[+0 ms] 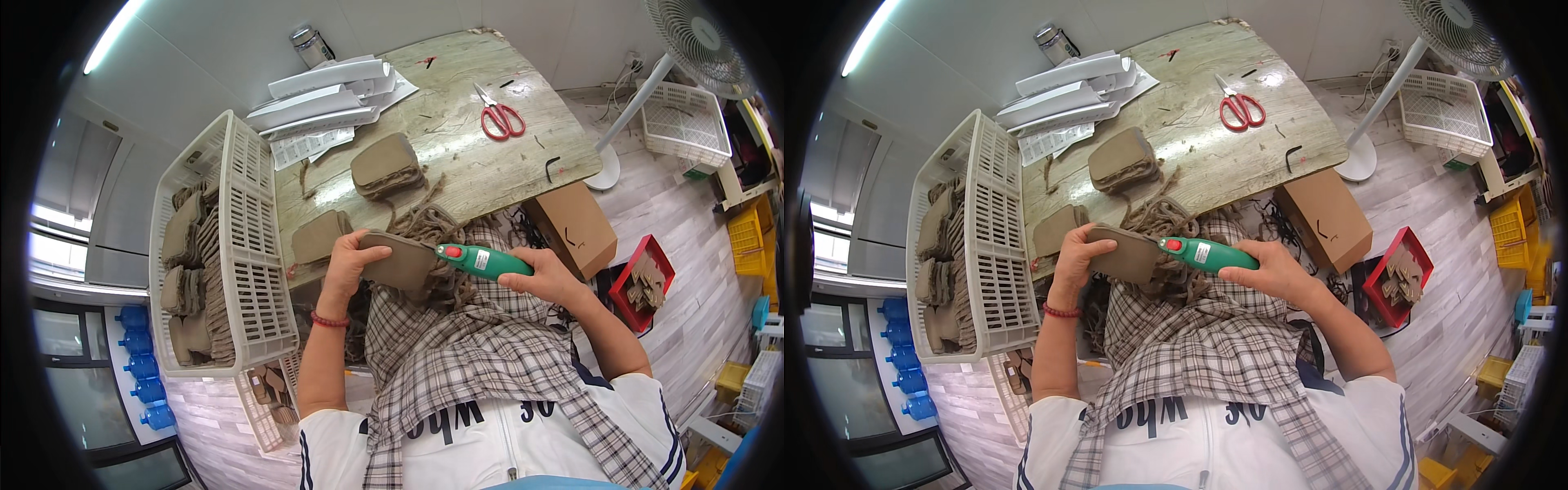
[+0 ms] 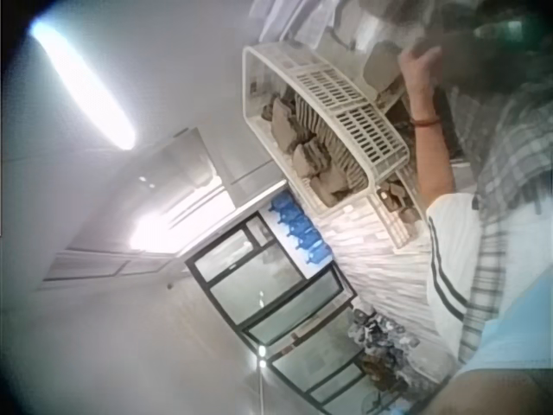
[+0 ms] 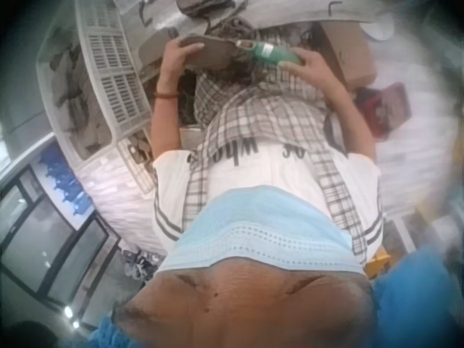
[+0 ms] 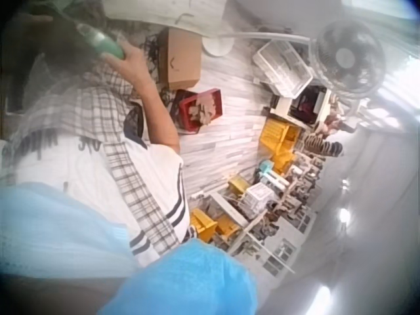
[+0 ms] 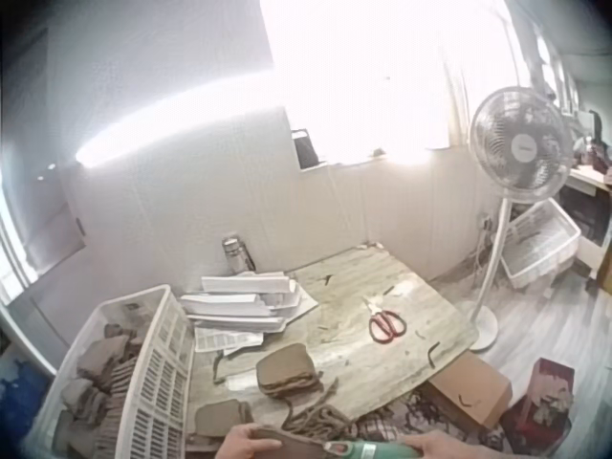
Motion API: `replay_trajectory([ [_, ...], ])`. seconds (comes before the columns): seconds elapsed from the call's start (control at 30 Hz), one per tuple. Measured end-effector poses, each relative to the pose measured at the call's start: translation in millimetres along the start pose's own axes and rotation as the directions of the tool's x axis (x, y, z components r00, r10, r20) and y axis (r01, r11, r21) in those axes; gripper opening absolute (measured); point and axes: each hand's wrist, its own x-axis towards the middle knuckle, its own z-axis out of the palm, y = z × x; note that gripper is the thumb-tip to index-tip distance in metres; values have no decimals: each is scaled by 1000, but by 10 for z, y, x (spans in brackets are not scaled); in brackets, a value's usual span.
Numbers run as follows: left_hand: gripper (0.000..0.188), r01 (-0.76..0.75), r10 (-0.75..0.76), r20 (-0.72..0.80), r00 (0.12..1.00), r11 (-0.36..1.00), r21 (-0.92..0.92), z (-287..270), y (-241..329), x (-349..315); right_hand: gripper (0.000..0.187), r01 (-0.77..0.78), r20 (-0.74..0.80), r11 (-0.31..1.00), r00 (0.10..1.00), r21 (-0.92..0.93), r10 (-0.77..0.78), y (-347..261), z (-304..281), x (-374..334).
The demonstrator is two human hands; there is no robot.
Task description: The person uses a green rotary tool to trim excess cord from the edges of small rectangular cardboard pieces. They handle the pieces one at a time, rotating them to trim all sides, and occasionally use red scissors to snip remaining strands. Finished pieces are stacked on the table.
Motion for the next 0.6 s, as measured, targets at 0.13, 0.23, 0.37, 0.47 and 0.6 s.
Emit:
replay_trajectory([
  [0.13, 17, -2, 1, 24, 1000, 1000, 31, 78, -9, -2, 42, 62, -36, 989, 997, -134, -68, 26, 28, 5],
  [0.23, 17, -4, 2, 44, 999, 998, 62, 140, -8, -10, 44, 88, -40, 983, 995, -162, -95, 23, 57, 21],
  [0.37, 17, 17, -27, 91, 996, 995, 103, 216, 16, -18, 43, 56, -40, 989, 997, -140, -62, -47, 92, 26],
  [0.47, 16, 19, -40, 133, 990, 988, 156, 242, -6, 2, 43, 69, -49, 986, 996, -152, -77, -82, 115, 49],
  [0.6, 17, 48, -80, 168, 983, 981, 185, 285, 42, -8, 42, 72, -23, 989, 997, -131, -76, -97, 129, 100],
])
